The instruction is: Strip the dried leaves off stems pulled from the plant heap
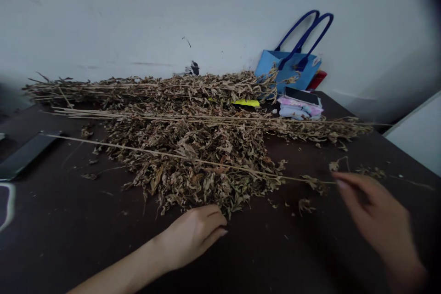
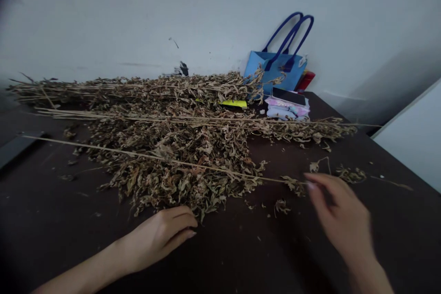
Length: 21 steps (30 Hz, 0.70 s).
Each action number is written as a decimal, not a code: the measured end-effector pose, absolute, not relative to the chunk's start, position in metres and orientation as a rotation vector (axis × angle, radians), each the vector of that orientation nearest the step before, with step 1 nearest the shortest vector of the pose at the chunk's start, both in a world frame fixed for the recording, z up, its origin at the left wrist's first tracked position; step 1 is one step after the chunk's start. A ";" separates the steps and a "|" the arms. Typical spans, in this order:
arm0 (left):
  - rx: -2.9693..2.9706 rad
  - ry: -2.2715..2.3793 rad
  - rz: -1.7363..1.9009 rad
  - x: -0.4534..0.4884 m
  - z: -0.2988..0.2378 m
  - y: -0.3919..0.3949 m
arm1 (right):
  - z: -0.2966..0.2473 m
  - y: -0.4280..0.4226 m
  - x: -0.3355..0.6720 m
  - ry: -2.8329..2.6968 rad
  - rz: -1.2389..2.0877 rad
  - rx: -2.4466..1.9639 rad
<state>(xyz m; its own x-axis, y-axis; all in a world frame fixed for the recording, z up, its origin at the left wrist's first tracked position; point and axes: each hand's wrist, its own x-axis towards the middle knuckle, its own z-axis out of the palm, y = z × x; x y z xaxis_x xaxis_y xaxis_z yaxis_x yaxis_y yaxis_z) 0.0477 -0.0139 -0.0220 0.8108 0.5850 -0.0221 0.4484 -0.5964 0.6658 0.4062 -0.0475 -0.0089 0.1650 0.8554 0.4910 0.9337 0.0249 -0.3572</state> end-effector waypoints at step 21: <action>1.892 0.880 0.559 0.044 -0.017 -0.008 | -0.027 0.028 0.310 -2.332 0.214 -1.334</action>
